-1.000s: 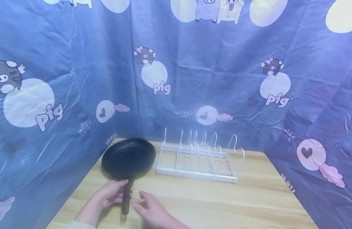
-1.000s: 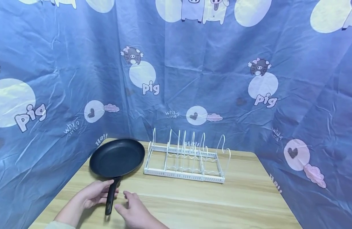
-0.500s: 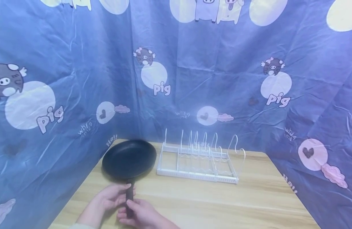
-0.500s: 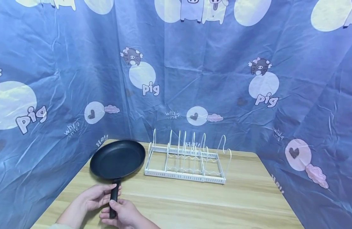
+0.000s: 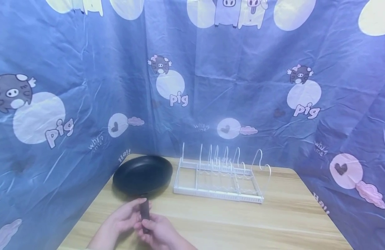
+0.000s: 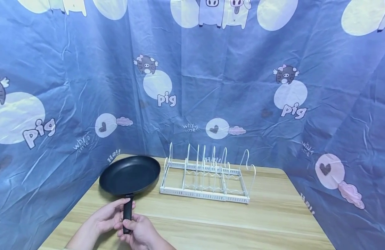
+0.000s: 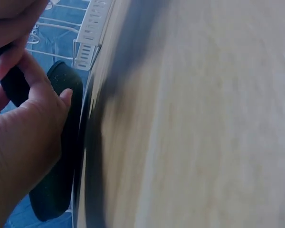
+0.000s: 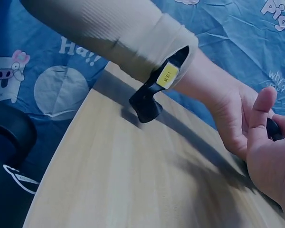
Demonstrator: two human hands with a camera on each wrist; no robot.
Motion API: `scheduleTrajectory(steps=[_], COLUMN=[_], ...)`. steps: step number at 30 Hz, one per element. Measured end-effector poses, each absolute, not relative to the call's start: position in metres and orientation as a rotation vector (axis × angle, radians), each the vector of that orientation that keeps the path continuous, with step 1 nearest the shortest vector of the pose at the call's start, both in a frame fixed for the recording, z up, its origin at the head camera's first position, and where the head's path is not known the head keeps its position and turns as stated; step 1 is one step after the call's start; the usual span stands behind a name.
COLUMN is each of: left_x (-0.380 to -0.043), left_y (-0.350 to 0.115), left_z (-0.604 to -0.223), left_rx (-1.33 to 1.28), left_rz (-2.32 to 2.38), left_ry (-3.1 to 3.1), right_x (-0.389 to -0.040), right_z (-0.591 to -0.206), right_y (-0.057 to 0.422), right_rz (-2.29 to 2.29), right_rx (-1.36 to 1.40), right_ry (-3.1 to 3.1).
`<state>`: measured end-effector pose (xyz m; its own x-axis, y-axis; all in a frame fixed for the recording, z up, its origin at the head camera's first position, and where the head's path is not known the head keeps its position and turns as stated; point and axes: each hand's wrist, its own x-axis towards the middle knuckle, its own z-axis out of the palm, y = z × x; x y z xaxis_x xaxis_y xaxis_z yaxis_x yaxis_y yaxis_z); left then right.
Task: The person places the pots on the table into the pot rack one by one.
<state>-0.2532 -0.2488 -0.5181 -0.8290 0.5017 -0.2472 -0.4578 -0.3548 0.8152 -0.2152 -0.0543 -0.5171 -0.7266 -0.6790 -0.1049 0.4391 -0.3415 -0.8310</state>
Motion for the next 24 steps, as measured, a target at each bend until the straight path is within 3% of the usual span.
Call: scheduleTrajectory(steps=[13,24], left_x=[-0.248,-0.236], left_y=[-0.240,-0.232], left_z=[-0.517,-0.490], left_rx=[0.102,0.210], left_rz=[2.359,2.391], left_ry=[1.083,1.187], right_x=[-0.215,-0.216], right_z=[-0.514,-0.500], right_y=[-0.045,-0.032], right_rz=[-2.080,-1.970], right_rx=[-0.420,-0.691], right_ry=[1.192,1.115])
